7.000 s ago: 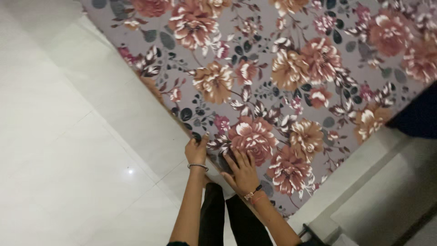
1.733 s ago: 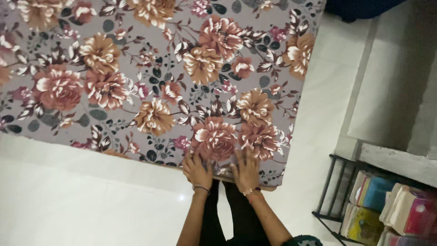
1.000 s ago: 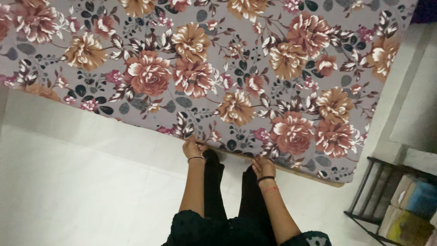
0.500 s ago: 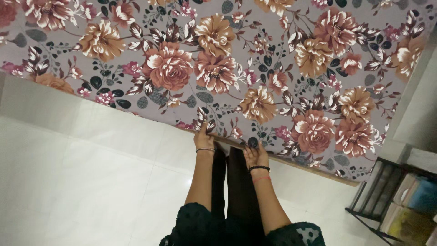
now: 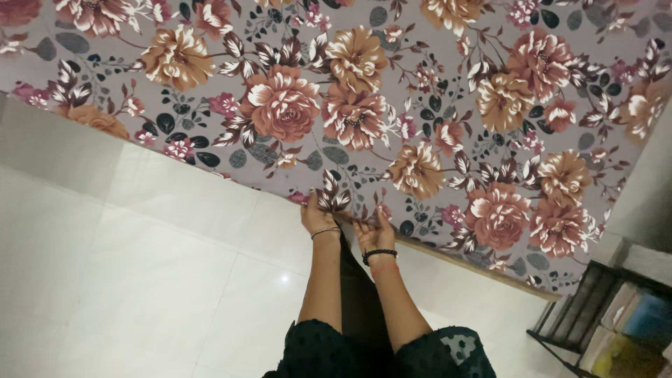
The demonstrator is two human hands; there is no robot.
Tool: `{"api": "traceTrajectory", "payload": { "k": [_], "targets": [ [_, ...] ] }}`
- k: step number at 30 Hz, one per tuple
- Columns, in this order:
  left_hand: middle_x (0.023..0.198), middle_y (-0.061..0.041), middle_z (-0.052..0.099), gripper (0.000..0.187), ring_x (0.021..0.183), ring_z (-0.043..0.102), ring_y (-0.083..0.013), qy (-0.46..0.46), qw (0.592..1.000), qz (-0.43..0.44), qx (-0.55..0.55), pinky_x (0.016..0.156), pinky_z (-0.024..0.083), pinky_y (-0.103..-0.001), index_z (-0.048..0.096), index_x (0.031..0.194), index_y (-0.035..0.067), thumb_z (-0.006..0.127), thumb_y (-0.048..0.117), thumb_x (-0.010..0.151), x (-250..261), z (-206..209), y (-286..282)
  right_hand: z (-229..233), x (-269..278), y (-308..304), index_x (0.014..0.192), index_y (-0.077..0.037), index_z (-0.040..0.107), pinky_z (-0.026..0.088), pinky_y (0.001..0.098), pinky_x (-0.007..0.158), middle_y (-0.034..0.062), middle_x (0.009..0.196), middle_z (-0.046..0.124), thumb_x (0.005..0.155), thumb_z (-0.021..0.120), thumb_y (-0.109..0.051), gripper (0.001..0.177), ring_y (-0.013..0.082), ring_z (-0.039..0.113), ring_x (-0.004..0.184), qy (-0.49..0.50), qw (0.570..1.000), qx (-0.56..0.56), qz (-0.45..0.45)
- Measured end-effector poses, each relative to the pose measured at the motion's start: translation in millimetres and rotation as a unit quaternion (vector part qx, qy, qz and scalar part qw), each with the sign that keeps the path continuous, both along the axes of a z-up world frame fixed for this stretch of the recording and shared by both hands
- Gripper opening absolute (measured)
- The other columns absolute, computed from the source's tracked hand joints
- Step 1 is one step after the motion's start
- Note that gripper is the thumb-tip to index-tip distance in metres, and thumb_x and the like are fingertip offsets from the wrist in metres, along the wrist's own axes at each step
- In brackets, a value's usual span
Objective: The person spreads and smooths a floral-patterned sheet over a mattress by hand, pulling the edges and smoothing out wrinkles across the surface.
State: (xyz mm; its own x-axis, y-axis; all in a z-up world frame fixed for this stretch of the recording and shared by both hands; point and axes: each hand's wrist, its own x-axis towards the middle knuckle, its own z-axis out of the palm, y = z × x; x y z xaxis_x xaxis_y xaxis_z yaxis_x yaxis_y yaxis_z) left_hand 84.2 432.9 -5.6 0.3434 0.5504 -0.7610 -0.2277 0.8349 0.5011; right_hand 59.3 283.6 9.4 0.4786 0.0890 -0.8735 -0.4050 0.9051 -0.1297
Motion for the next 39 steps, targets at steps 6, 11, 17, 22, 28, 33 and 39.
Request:
{"api": "traceTrajectory", "payload": {
  "k": [6, 11, 17, 22, 28, 33, 39],
  "targets": [
    [0.103, -0.007, 0.072, 0.029, 0.086, 0.071, -0.0216, -0.087, 0.991, -0.098, -0.035, 0.071, 0.059, -0.036, 0.064, 0.12, 0.007, 0.067, 0.02, 0.094, 4.8, -3.8, 73.5, 14.3, 21.3, 57.1, 0.121, -0.012, 0.062, 0.046, 0.0581, 0.11, 0.0096, 0.131, 0.063, 0.086, 0.075, -0.02, 0.038, 0.0338, 0.059, 0.122, -0.021, 0.998, 0.017, -0.051],
    [0.108, -0.008, 0.072, 0.034, 0.091, 0.073, -0.0213, -0.121, 0.977, -0.15, -0.089, 0.075, 0.06, -0.036, 0.062, 0.123, 0.006, 0.067, 0.019, 0.092, 10.0, 24.6, 94.1, 44.6, 33.5, 92.4, 0.134, -0.004, 0.058, 0.043, 0.0552, 0.113, 0.014, 0.137, 0.064, 0.088, 0.072, -0.027, 0.053, 0.0347, 0.059, 0.128, -0.078, 0.991, 0.049, -0.098],
    [0.117, -0.006, 0.065, 0.045, 0.101, 0.06, -0.0219, 0.055, 0.985, -0.161, -0.033, 0.084, 0.045, -0.039, 0.061, 0.135, 0.004, 0.071, 0.024, 0.096, -9.5, 28.7, 136.2, 64.8, 22.0, 139.0, 0.14, -0.006, 0.054, 0.037, 0.0575, 0.113, 0.0162, 0.139, 0.06, 0.092, 0.069, -0.038, 0.059, 0.0373, 0.055, 0.128, -0.07, 0.993, 0.022, -0.096],
    [0.133, -0.006, 0.064, 0.055, 0.126, 0.056, -0.0224, 0.064, 0.995, -0.046, -0.066, 0.11, 0.038, -0.044, 0.056, 0.138, 0.01, 0.064, 0.037, 0.091, 10.2, 37.2, 213.7, 70.1, 60.0, 184.5, 0.14, -0.012, 0.056, 0.036, 0.0568, 0.114, 0.0111, 0.144, 0.06, 0.088, 0.07, -0.039, 0.061, 0.0349, 0.054, 0.133, -0.102, 0.991, 0.041, -0.08],
    [0.133, -0.011, 0.063, 0.056, 0.127, 0.057, -0.0272, -0.002, 0.991, -0.118, -0.058, 0.112, 0.042, -0.048, 0.054, 0.138, 0.004, 0.069, 0.033, 0.093, 41.9, 50.7, 238.9, 68.8, 70.2, 192.9, 0.141, -0.012, 0.055, 0.034, 0.0577, 0.117, 0.0103, 0.148, 0.055, 0.094, 0.069, -0.037, 0.055, 0.034, 0.049, 0.139, -0.11, 0.982, 0.027, -0.15],
    [0.122, -0.009, 0.069, 0.045, 0.113, 0.067, -0.0262, 0.046, 0.982, -0.14, -0.121, 0.101, 0.054, -0.047, 0.061, 0.129, 0.004, 0.073, 0.012, 0.086, 57.7, 42.7, 255.6, 44.1, 46.2, 197.6, 0.137, -0.011, 0.06, 0.039, 0.0566, 0.11, 0.0105, 0.139, 0.062, 0.091, 0.071, -0.034, 0.053, 0.0337, 0.054, 0.13, -0.098, 0.989, 0.028, -0.106],
    [0.117, -0.009, 0.068, 0.042, 0.107, 0.065, -0.0254, 0.1, 0.969, -0.222, -0.044, 0.095, 0.053, -0.046, 0.062, 0.126, 0.0, 0.075, 0.005, 0.086, 34.0, 8.7, 274.6, -20.9, 29.3, 181.7, 0.13, -0.013, 0.059, 0.055, 0.0555, 0.089, 0.0078, 0.124, 0.067, 0.087, 0.073, -0.023, 0.046, 0.0314, 0.067, 0.112, 0.018, 0.989, -0.124, -0.072]
  ]
}}
